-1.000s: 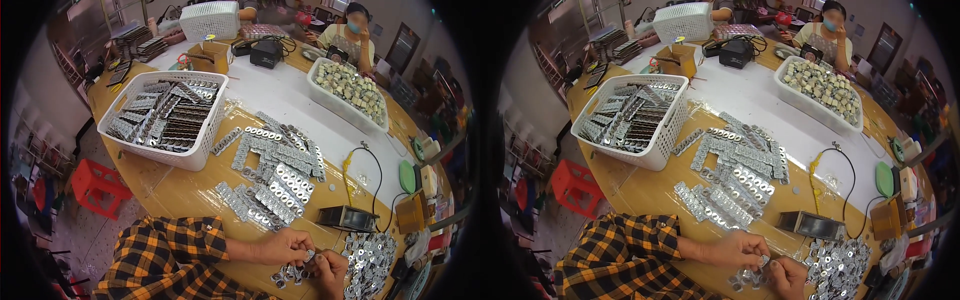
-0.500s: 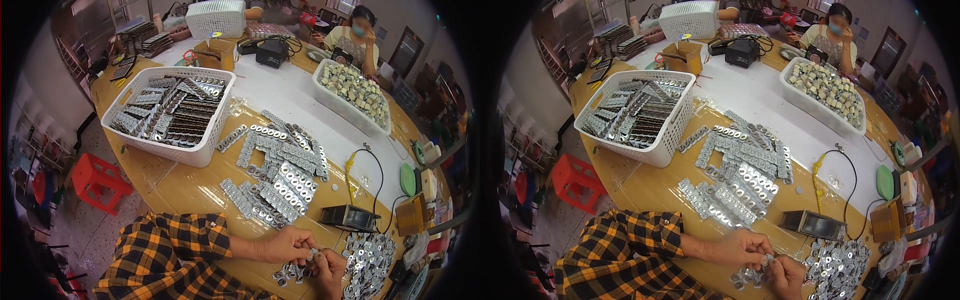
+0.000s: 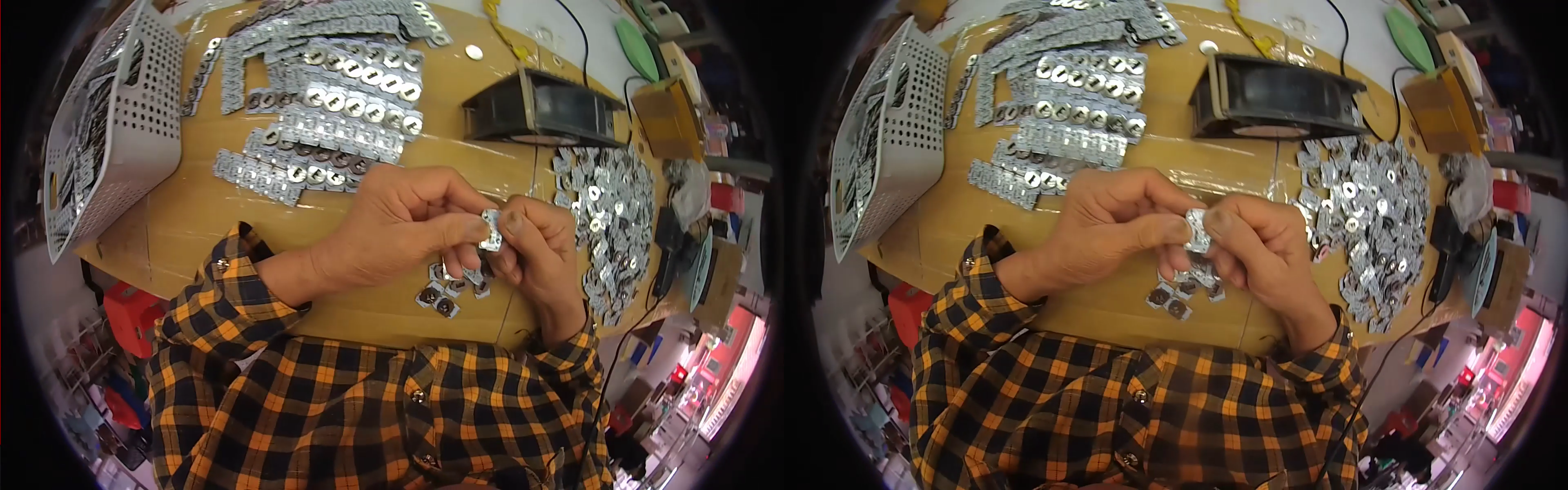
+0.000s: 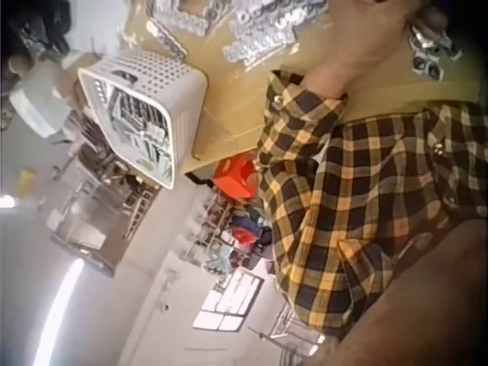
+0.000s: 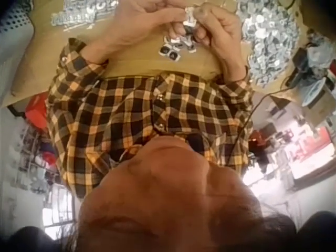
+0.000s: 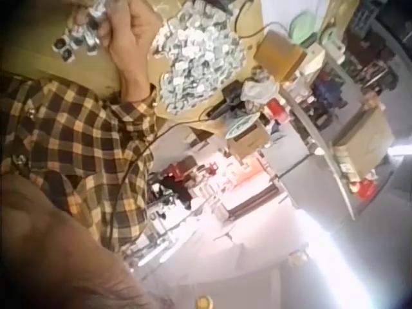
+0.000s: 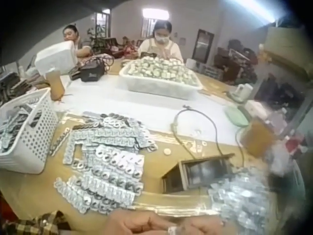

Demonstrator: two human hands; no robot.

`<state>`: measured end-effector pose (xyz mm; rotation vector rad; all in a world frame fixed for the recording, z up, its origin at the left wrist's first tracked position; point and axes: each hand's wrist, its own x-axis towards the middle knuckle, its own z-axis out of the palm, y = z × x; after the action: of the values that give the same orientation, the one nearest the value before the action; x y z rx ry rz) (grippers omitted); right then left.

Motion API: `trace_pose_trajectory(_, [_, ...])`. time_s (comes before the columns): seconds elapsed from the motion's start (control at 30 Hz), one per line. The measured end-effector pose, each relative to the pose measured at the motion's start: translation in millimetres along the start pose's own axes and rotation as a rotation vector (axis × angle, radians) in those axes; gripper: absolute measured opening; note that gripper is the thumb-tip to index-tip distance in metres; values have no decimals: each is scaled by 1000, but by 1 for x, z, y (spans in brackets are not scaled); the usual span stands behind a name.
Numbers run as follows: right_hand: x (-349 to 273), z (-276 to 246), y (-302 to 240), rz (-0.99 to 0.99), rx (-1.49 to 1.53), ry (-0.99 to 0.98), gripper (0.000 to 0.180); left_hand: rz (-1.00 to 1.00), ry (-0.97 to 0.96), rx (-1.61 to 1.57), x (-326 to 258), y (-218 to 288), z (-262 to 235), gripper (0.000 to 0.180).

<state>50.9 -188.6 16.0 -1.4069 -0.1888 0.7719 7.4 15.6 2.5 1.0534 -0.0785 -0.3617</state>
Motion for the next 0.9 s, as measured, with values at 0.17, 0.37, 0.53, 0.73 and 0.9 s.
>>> trace_pose_trajectory(0.17, [-4,5,-3,-2,-22,43,32,33,15,-14,-1,-5,2,16])
trace_pose_trajectory(0.37, [-5,3,5,-17,-19,14,33,8,43,-42,-3,-11,5,14])
trace_pose_trajectory(0.53, [-4,3,6,-38,-21,20,34,9,60,-30,-2,-12,6,15])
trace_pose_trajectory(0.73, [-3,7,1,-60,32,136,33,187,203,30,-3,-11,10,18])
trace_pose_trajectory(0.9, [-1,6,5,-60,-38,125,34,369,122,503,-3,-11,7,17])
